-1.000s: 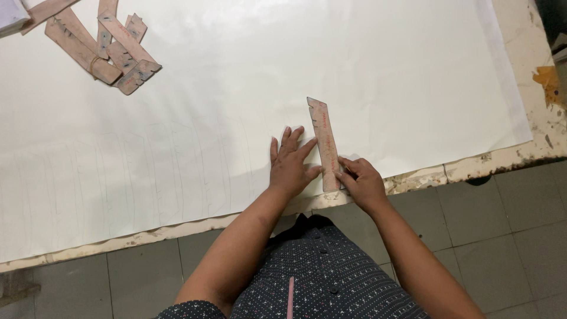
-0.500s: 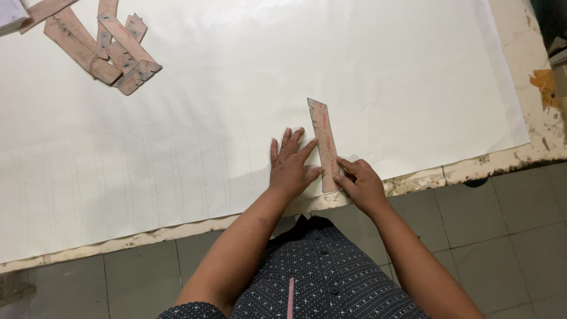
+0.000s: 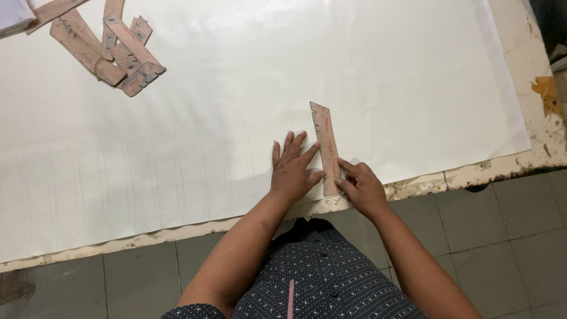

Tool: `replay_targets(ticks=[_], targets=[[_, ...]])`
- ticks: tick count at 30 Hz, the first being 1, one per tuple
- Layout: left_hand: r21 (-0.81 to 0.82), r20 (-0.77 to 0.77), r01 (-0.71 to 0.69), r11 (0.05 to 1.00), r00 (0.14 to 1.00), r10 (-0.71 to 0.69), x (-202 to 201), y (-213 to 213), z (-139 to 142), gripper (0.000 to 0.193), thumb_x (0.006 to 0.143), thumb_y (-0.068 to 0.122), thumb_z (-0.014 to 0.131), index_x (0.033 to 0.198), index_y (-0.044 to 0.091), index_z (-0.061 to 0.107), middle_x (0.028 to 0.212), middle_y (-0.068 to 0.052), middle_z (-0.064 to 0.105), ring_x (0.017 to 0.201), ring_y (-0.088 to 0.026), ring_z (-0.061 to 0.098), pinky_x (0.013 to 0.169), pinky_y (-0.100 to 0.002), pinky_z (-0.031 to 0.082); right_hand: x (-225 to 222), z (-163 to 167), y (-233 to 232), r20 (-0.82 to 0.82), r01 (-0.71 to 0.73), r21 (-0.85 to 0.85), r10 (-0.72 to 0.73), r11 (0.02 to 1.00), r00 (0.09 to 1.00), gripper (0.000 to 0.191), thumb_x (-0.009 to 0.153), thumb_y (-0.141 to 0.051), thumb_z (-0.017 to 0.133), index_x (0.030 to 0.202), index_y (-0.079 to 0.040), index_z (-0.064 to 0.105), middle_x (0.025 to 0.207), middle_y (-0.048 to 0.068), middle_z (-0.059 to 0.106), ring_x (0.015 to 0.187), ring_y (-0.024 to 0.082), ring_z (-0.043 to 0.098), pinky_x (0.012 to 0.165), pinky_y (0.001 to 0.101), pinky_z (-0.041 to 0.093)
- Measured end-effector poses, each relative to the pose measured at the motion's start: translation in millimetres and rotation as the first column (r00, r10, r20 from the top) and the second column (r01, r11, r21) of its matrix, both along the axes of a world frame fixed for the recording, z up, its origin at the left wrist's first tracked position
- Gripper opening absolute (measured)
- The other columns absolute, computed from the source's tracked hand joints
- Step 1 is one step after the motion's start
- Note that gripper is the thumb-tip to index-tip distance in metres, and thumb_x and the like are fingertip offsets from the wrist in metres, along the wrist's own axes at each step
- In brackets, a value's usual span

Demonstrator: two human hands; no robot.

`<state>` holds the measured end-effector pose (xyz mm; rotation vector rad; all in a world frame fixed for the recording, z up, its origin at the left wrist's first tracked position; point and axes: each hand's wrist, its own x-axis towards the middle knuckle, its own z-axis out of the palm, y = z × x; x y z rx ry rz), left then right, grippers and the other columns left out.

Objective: The person uses a curved ruler and a pencil to draw a series of vertical lines on a large sheet of white paper laid on a table. The person repeatedly positions the ruler and draws lines, occasionally glancing at a notebook on the table.

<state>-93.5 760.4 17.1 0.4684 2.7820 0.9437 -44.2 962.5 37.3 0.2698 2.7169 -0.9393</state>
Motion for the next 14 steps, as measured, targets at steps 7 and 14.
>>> replay_targets(ticks=[7, 14], targets=[[-0.036, 0.017, 0.011, 0.999, 1.000, -0.010, -1.4, 0.3, -1.1, 0.073, 0.083, 0.044, 0.075, 0.150, 0.030, 0.049, 0.165, -0.007, 0.025, 0.157, -0.028, 0.006, 0.124, -0.053, -0.003, 1.2, -3.4, 1.0, -0.043, 0.006, -0.060, -0.009, 0.998, 0.999, 0.054, 0.088, -0.026, 0.074, 0.141, -0.024, 0.064, 0.090, 0.004, 0.060, 0.079, 0.015, 0.062, 0.074, 0.0316, 0.054], [-0.018, 0.012, 0.002, 1.000, 1.000, -0.002, -1.7, -1.1, -1.3, 0.073, 0.082, 0.044, 0.076, 0.149, 0.031, 0.050, 0.166, -0.006, 0.025, 0.158, -0.027, 0.007, 0.125, -0.053, -0.003, -1.4, -5.8, 3.5, -0.020, -0.002, -0.040, 0.001, 0.999, 1.000, 0.055, 0.086, -0.029, 0.076, 0.140, -0.025, 0.065, 0.089, 0.003, 0.060, 0.078, 0.015, 0.063, 0.074, 0.0313, 0.055]])
